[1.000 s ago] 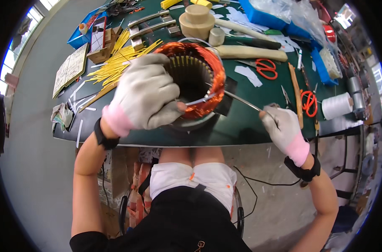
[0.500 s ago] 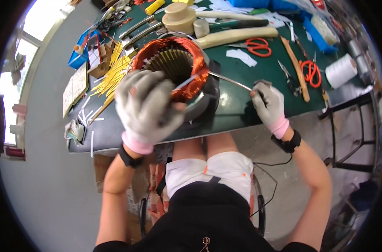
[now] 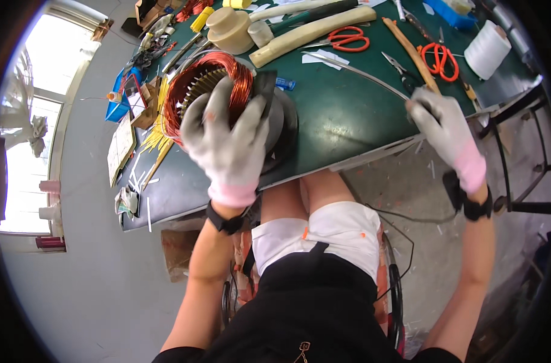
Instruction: Assembling a motor stator by inserting copper wire coils and using tools to secure and insulate them.
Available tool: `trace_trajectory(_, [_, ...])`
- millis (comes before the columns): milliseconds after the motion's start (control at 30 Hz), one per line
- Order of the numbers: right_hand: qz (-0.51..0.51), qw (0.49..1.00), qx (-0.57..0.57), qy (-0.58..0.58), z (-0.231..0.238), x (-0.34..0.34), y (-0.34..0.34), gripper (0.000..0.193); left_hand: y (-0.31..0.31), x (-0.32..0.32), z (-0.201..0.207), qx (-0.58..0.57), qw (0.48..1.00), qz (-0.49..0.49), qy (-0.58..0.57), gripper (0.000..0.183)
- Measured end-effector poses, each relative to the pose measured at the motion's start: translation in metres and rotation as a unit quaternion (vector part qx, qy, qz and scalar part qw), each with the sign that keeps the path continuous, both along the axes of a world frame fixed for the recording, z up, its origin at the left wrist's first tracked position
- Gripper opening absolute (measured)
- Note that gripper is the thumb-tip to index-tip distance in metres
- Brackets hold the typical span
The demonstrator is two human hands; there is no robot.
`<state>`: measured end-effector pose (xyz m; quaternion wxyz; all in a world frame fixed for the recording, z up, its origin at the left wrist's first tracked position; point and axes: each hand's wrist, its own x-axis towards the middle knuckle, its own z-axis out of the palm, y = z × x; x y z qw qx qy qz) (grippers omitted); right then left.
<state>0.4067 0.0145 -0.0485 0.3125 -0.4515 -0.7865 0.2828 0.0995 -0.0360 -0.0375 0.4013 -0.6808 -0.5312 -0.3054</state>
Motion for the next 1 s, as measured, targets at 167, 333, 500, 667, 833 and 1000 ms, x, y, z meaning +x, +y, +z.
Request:
trace_trajectory(167, [-0.033,0.999,-0.035,0.022,0.003,-0.014,-0.057,0.026,-0.027,-0.044,0.004,-0.026,0.993,-0.112,0.035,0.027])
trace_trajectory(333, [0.079,0.993,0.091,0.016,0.017,-0.045,-0.068,0.033,-0.025,-0.059,0.015,-0.142,0.979,-0.139,-0.039,0.040])
trace_trajectory(500, [0.061,0.989,0.130,-0.028,0.038,-0.059,-0.063,0.037,-0.022,-0.043,0.012,-0.150,0.975,-0.155,-0.052,0.039])
trace_trajectory(667, [0.076,0.980,0.164,-0.083,0.056,-0.057,-0.057,0.038,-0.023,-0.036,0.014,-0.135,0.983,-0.108,-0.063,0.033])
trace_trajectory(833, [0.083,0.967,0.181,-0.157,0.080,-0.064,-0.057,0.040,-0.022,-0.040,0.020,-0.173,0.978,-0.101,-0.061,0.030])
trace_trajectory(1000, [0.070,0.961,0.191,-0.187,0.093,-0.065,-0.053,0.037,-0.022,-0.034,0.014,-0.137,0.983,-0.099,-0.066,0.030])
